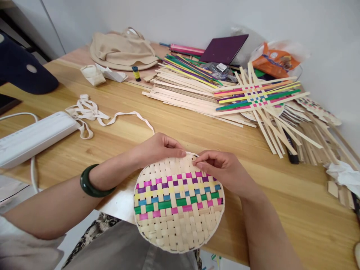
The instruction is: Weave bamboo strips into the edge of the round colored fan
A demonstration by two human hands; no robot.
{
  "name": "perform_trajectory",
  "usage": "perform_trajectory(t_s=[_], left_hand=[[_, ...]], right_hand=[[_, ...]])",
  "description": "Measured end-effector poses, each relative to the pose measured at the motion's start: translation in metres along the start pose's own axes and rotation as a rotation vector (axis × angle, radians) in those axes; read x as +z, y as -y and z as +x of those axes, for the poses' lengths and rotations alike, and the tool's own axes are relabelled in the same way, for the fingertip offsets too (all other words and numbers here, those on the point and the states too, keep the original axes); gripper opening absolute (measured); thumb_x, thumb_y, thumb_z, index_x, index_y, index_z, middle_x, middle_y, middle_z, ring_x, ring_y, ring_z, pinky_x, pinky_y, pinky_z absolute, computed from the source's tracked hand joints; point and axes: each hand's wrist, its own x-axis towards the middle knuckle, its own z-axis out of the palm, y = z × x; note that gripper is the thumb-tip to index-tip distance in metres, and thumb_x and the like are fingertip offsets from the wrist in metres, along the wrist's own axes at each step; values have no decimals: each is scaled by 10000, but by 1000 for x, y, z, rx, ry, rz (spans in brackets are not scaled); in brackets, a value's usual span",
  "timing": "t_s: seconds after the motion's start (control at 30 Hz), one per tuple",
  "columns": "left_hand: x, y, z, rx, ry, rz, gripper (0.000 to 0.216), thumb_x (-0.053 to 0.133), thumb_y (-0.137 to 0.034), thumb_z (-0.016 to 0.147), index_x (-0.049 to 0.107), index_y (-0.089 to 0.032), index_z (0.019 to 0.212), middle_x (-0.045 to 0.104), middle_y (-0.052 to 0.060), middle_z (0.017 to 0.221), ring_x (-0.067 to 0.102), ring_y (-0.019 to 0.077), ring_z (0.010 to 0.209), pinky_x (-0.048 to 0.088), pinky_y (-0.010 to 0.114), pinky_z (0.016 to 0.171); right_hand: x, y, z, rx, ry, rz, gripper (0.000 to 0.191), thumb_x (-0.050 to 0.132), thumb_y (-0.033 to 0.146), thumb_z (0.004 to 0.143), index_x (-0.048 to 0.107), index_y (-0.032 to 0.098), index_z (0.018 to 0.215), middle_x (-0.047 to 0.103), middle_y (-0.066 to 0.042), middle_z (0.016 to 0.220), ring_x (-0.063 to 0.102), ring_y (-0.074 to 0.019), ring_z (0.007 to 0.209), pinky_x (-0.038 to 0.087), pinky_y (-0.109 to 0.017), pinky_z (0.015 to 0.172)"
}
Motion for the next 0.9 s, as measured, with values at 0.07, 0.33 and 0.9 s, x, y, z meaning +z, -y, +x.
perform_trajectory(t_s=[0.07, 0.33, 0.9], left_hand=[[0, 1, 2, 25, -13, -11, 279, 656, -375, 745, 741, -151, 888, 706, 40, 783, 576, 97, 610, 416, 188, 519], [2, 1, 3, 182, -90, -52, 312, 603, -394, 813, 740, -182, 995, 731, 41, 969, 622, 124, 791, 452, 191, 639], [-1, -6, 0, -106, -63, -106, 324, 621, -403, 788, 740, -156, 960, 716, 64, 773, 595, 108, 573, 433, 200, 510]], right_hand=[[3, 1, -1, 22, -44, 3, 207, 690, 428, 762, 711, 224, 787, 676, -35, 860, 606, -137, 714, 499, -228, 583], [7, 2, -1, -17, -120, -38, 194, 697, 423, 757, 714, 231, 781, 682, -34, 852, 608, -138, 712, 505, -222, 594], [9, 2, 1, 11, -110, -13, 178, 691, 405, 769, 705, 229, 786, 667, -9, 823, 574, -99, 660, 463, -185, 551]])
